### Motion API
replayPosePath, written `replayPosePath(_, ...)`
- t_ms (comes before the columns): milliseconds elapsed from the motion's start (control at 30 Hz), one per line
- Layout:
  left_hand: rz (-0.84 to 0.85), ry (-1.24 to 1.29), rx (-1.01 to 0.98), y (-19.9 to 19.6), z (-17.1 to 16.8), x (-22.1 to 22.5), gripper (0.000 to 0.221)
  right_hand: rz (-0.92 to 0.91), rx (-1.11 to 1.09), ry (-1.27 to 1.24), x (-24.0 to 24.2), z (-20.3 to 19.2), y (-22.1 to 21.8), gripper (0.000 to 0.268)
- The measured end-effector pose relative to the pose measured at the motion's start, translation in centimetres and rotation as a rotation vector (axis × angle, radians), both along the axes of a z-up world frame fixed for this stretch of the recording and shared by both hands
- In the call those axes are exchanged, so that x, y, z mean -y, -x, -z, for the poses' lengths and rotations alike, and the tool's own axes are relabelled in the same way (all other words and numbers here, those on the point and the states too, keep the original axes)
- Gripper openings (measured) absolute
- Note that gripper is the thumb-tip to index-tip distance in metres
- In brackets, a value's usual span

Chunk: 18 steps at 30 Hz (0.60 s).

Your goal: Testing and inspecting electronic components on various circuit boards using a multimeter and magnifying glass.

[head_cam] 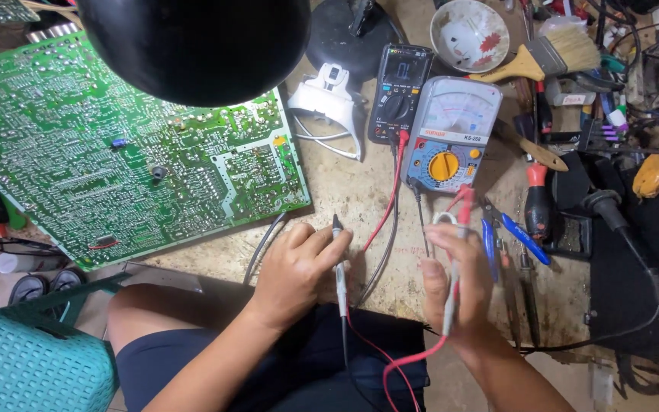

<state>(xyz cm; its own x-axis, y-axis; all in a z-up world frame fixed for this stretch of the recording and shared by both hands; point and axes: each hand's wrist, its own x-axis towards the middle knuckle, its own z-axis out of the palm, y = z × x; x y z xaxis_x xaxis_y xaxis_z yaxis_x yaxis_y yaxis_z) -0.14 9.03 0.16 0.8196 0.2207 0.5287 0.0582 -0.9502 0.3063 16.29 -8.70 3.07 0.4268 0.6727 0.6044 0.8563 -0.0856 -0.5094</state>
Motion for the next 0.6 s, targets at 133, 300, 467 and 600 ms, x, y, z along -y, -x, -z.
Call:
replayPosePath(133, -0.028, 0.201, 0.124, 0.4, 2.2, -0.2, 0.027, -0.079, -0.435, -0.129, -3.6, -0.7, 2.5, 0.045)
replayPosePath(300, 0.004, 0.428, 0.205, 0.6, 0.6, -0.1, 0.029, -0.089, -0.721, -0.089, -5.3, 1.7, 2.0, 0.037)
replayPosePath(467, -0.061, 0.54, 0.307, 1.2, 1.0, 0.2, 0.028, -0.046, -0.873, -0.038, -5.6, 2.1, 2.0, 0.031)
replayPosePath(600, -0.098, 0.652, 0.3, 1.8, 0.6, 0.1, 0.024, -0.026, -0.969, 0.021, -5.4, 3.3, 2.0, 0.025)
